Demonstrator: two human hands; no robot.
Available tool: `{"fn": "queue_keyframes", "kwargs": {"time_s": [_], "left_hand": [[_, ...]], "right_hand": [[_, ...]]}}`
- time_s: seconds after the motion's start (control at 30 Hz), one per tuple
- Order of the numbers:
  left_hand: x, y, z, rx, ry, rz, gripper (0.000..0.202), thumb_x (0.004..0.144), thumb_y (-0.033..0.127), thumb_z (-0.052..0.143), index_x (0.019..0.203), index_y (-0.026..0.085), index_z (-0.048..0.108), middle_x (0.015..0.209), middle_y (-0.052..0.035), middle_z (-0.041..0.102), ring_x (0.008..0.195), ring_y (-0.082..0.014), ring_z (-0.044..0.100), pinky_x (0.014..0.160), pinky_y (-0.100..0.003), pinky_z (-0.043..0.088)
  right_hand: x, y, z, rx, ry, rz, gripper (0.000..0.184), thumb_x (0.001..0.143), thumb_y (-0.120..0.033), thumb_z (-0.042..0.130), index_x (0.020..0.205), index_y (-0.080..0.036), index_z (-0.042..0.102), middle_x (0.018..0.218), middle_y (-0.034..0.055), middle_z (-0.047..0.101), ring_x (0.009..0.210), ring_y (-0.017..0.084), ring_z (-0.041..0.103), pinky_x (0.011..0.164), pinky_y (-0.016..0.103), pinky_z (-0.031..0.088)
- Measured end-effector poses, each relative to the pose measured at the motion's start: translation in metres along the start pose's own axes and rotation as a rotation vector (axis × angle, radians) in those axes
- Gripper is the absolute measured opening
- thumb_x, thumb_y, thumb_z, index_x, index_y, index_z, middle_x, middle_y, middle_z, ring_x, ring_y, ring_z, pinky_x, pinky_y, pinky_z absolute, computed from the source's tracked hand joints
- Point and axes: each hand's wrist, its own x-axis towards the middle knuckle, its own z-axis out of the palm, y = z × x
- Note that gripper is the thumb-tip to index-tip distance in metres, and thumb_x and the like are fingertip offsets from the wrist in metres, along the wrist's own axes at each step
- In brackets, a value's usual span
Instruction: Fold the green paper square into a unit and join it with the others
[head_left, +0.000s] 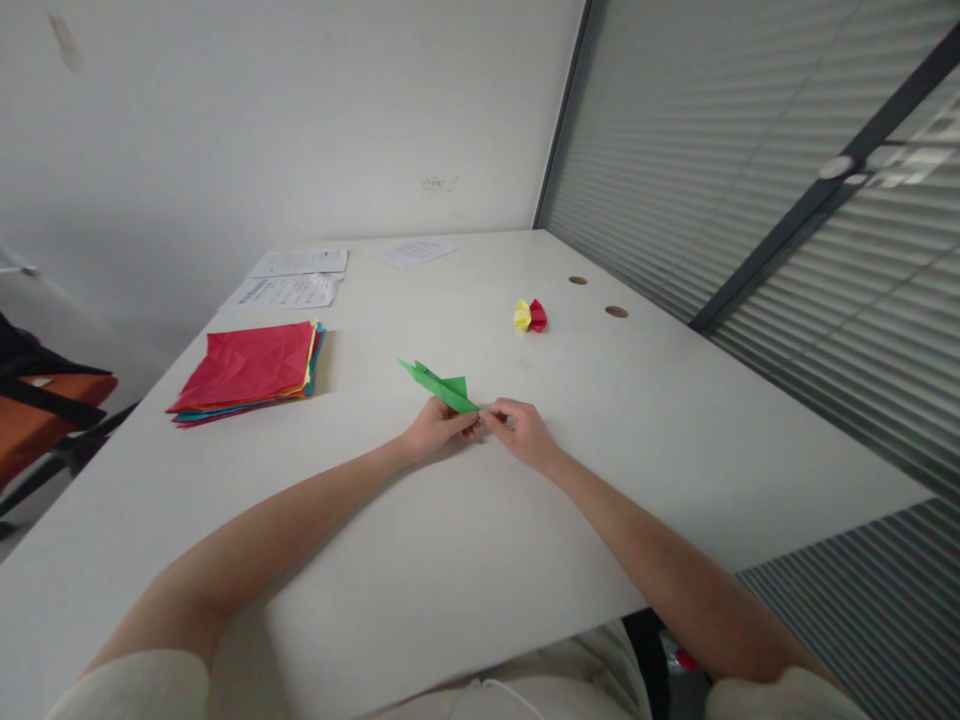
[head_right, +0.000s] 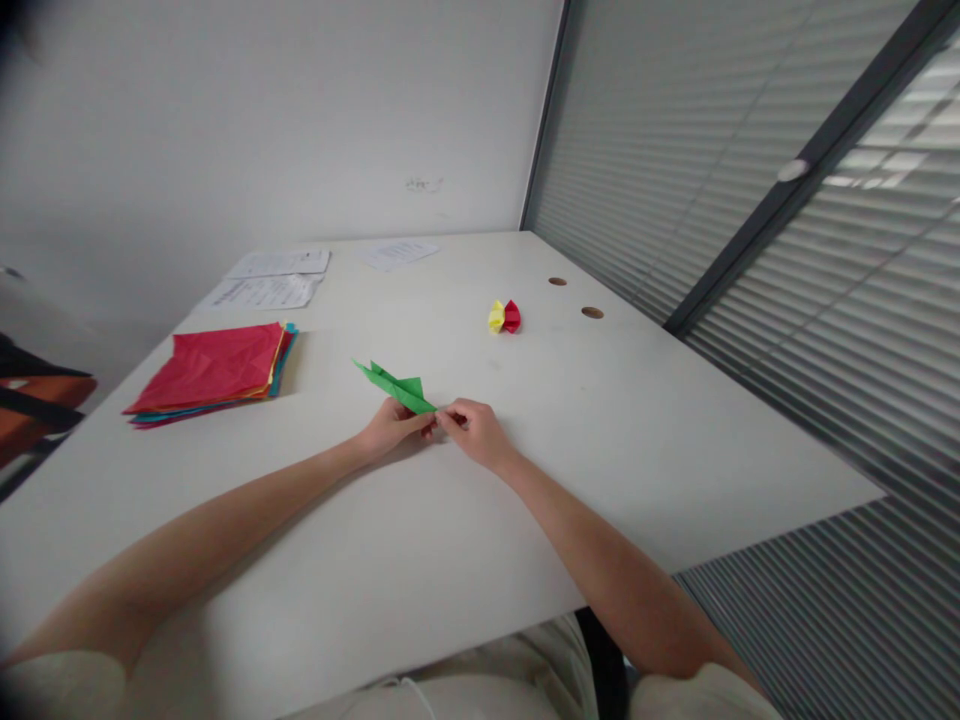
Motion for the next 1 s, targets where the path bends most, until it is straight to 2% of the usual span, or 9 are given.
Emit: {"fn": "queue_keyframes", "kwargs": {"time_s": [0.43, 0.77, 1.0], "left_hand": [[-0.0006, 0.0049, 0.0032, -0.023, 0.04, -0.001, 0.034, 0.069, 0.04, 0.077, 0.067, 0.009, 0.062, 0.057, -0.0023, 0.06, 0.05, -0.008, 0.052, 0.054, -0.023, 0.045], [-0.0028, 0.0091, 0.004, -0.075, 0.045, -0.01, 0.034, 0.063, 0.038, 0.08, 0.069, 0.008, 0.065, 0.06, -0.004, 0.064, 0.053, -0.0105, 0.057, 0.058, -0.026, 0.048], [-0.0004, 0.0035, -0.0019, -0.201, 0.044, -0.052, 0.026, 0.071, 0.032, 0.071, 0.073, 0.007, 0.067, 0.072, -0.0086, 0.068, 0.058, -0.0142, 0.062, 0.061, -0.03, 0.048]], "right_hand": [[0.0005, -0.0013, -0.0008, 0.008, 0.027, -0.025, 0.027, 0.088, -0.034, 0.05, 0.071, -0.017, 0.061, 0.069, 0.0025, 0.06, 0.064, 0.013, 0.051, 0.063, 0.026, 0.041], [0.0007, 0.0019, -0.0004, 0.059, 0.021, 0.018, 0.029, 0.088, -0.037, 0.048, 0.072, -0.017, 0.06, 0.067, 0.0017, 0.058, 0.064, 0.013, 0.05, 0.061, 0.025, 0.039], [0.0016, 0.0039, -0.0003, 0.078, 0.043, 0.039, 0.032, 0.088, -0.041, 0.047, 0.069, -0.017, 0.057, 0.064, 0.0003, 0.053, 0.063, 0.013, 0.048, 0.061, 0.025, 0.037]]}}
